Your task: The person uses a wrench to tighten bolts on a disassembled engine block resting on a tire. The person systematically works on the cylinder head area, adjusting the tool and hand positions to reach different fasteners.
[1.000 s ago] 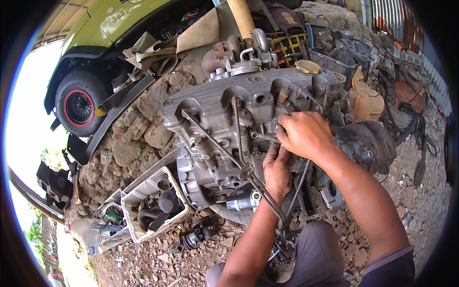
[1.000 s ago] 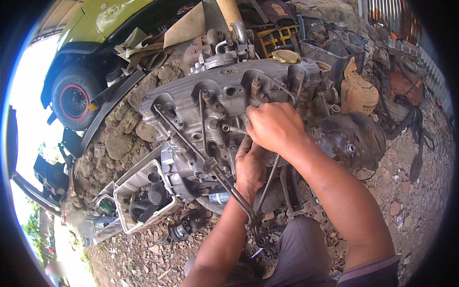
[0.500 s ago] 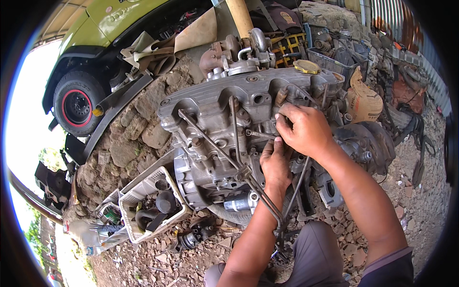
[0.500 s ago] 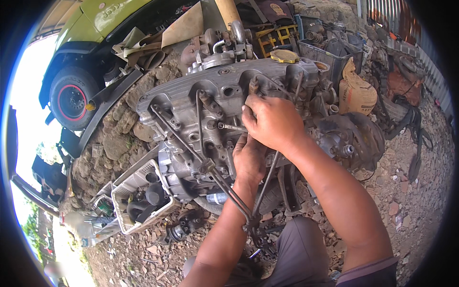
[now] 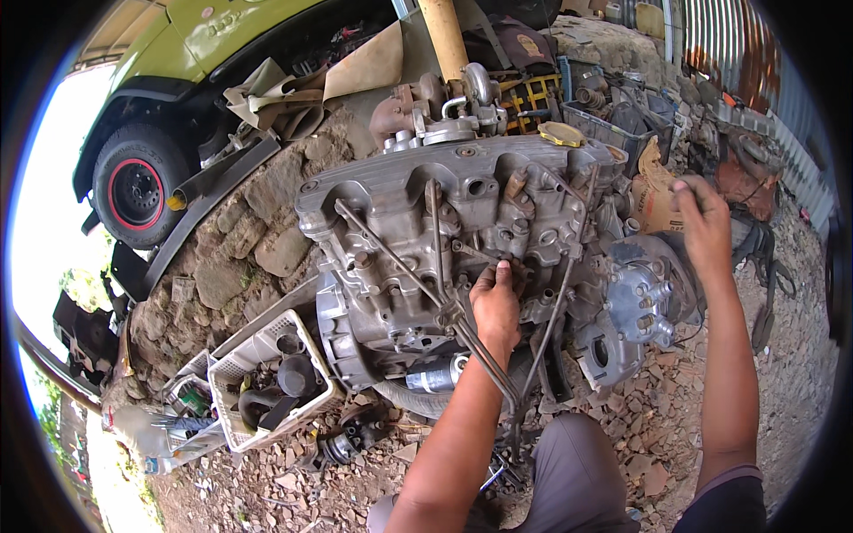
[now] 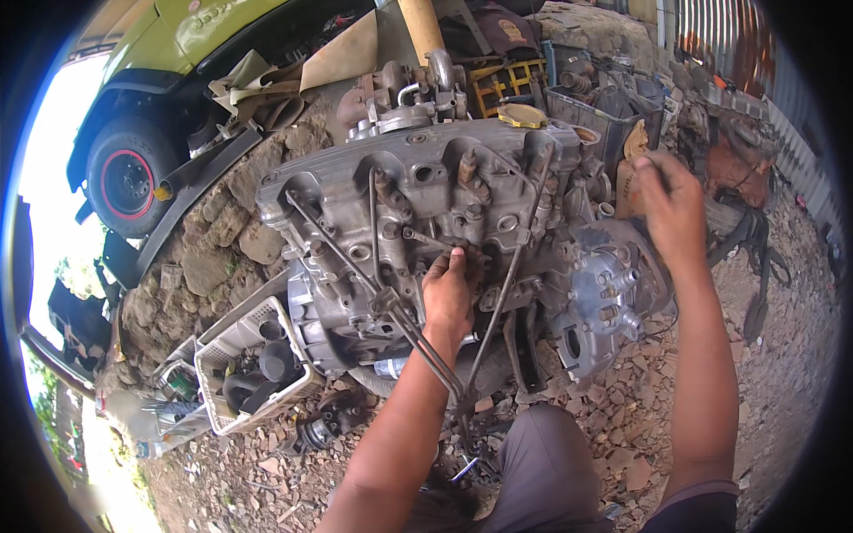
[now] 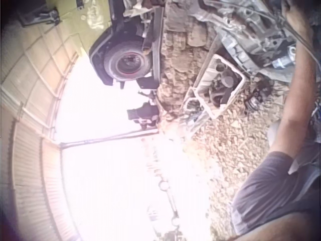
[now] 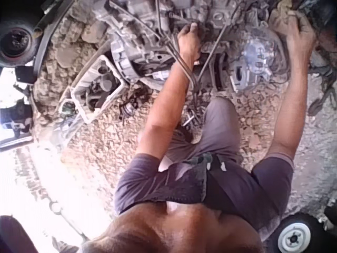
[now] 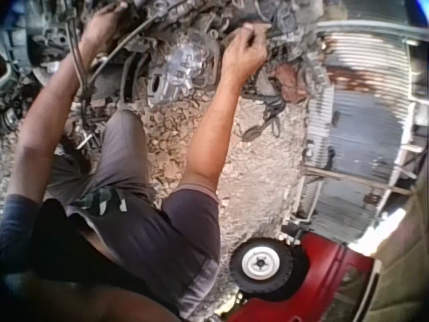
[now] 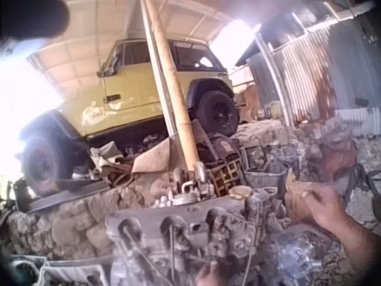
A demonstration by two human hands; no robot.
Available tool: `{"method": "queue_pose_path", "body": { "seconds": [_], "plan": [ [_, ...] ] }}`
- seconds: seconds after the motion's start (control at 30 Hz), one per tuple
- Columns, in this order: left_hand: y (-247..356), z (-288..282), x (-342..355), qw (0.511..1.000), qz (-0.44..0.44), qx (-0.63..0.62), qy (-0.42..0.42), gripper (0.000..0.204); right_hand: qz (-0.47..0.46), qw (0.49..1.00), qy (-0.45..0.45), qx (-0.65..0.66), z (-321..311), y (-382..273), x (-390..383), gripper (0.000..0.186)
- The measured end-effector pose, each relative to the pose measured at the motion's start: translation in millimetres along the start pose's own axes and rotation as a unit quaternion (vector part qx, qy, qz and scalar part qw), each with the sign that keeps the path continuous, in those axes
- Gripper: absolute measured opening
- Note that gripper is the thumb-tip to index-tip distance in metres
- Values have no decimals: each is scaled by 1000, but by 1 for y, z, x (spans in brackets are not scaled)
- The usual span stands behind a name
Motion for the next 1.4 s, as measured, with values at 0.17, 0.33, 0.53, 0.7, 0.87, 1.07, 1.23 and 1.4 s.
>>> {"method": "queue_pose_path", "body": {
  "seconds": [0.17,0.33,0.53,0.7,0.87,1.07,1.23,1.4],
  "plan": [
    [3,19,-4,1000,10,-23,-4,20,32,963,-7,-267,-29,84,-10,36],
    [1,18,-7,1000,-6,-17,-5,19,78,944,-46,-317,-12,82,-12,34],
    [0,22,-13,999,-16,-38,-1,19,97,942,-64,-316,-14,91,-9,32],
    [-5,11,-16,999,-34,-23,-7,19,98,939,-62,-323,-13,86,-11,32],
    [-2,14,-18,999,-36,-33,-5,19,91,939,-52,-329,-15,86,-11,31],
    [12,7,-21,998,-18,52,-25,21,82,940,-58,-327,-15,93,-8,31],
    [20,25,-23,997,17,61,-36,24,70,940,-46,-331,-15,89,-11,30],
    [4,14,-13,1000,-17,-1,4,25,52,938,-45,-339,-13,86,-12,29]
  ]
}}
Point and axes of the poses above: each hand's wrist, its own x-axis towards the middle knuckle, its own z-axis out of the palm, y = z × x, the point moved 10 cm from there along x, towards the middle knuckle, and after that the axes turned 13 degrees about z, right-handed, at the moved point
